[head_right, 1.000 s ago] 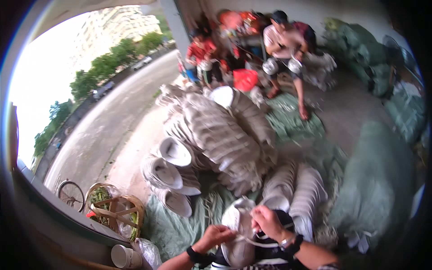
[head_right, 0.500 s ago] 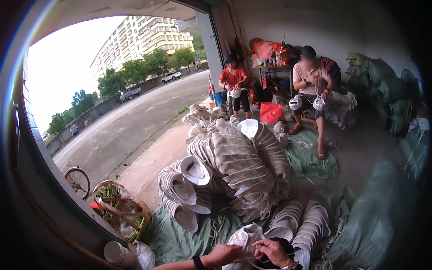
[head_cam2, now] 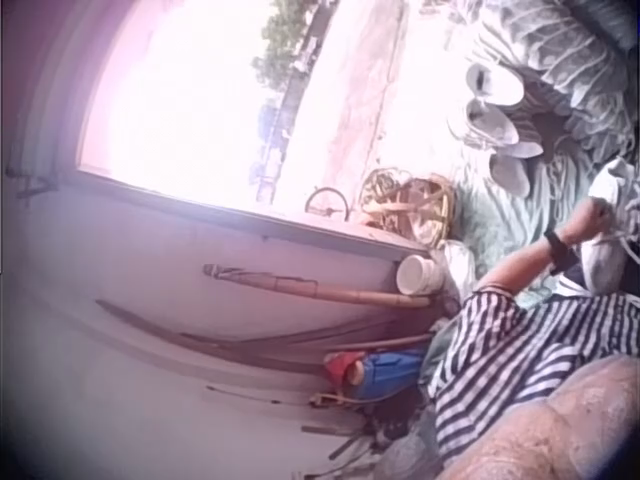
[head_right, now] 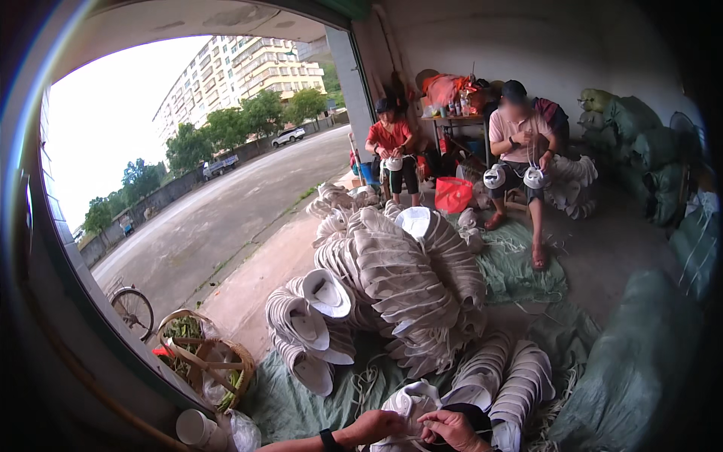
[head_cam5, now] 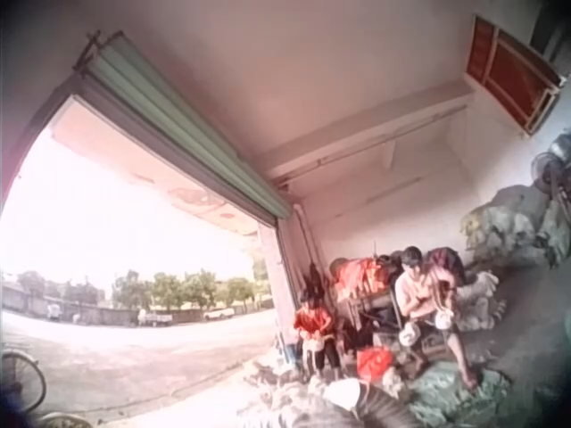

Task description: Thread laces through the eyelets of white shoes.

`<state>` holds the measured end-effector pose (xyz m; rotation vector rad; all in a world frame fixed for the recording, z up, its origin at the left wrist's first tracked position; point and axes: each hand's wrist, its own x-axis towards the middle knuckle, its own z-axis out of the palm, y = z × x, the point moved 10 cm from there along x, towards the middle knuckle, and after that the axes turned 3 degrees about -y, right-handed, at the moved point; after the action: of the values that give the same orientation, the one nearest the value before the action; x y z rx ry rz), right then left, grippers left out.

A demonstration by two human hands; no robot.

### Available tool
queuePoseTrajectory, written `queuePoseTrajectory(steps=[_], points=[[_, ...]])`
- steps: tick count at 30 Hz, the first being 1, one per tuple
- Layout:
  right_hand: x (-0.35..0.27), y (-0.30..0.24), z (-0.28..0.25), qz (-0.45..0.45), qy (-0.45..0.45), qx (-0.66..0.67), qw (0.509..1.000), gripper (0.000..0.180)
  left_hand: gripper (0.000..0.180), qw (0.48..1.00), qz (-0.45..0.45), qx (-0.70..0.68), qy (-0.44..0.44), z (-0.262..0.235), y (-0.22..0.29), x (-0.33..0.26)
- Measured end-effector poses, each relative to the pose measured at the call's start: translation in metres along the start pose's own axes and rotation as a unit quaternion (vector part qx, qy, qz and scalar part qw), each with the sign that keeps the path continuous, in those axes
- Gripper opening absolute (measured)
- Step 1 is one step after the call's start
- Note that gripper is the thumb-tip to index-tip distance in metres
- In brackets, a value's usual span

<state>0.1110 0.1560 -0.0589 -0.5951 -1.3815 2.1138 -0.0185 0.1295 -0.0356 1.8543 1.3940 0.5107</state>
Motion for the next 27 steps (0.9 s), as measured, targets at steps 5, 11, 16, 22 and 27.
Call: queuePoseTrajectory(steps=[5, 11, 16, 22, 27], points=[[0.002, -0.010, 0.002, -0.004, 0.015, -0.049, 0.999, 0.020, 0.018, 0.988, 0.005, 0.152, -0.002, 0.001, 0.018, 0.003], [-0.010, -0.038, 0.021, -0.007, 0.024, -0.059, 0.998, 0.022, 0.019, 1.000, 0.022, 0.020, 0.002, 0.006, -0.006, 0.001], [-0.009, -0.049, 0.020, -0.020, 0.059, -0.103, 0.993, 0.020, 0.020, 0.972, 0.007, 0.233, -0.030, 0.007, 0.033, 0.012], [-0.010, -0.046, 0.024, -0.023, 0.057, -0.074, 0.995, 0.021, 0.017, 0.989, 0.065, 0.058, 0.123, -0.017, 0.027, -0.004], [-0.010, -0.046, 0.026, -0.033, 0.053, -0.114, 0.992, 0.021, 0.014, 0.929, 0.125, 0.317, 0.143, -0.005, 0.068, -0.016]])
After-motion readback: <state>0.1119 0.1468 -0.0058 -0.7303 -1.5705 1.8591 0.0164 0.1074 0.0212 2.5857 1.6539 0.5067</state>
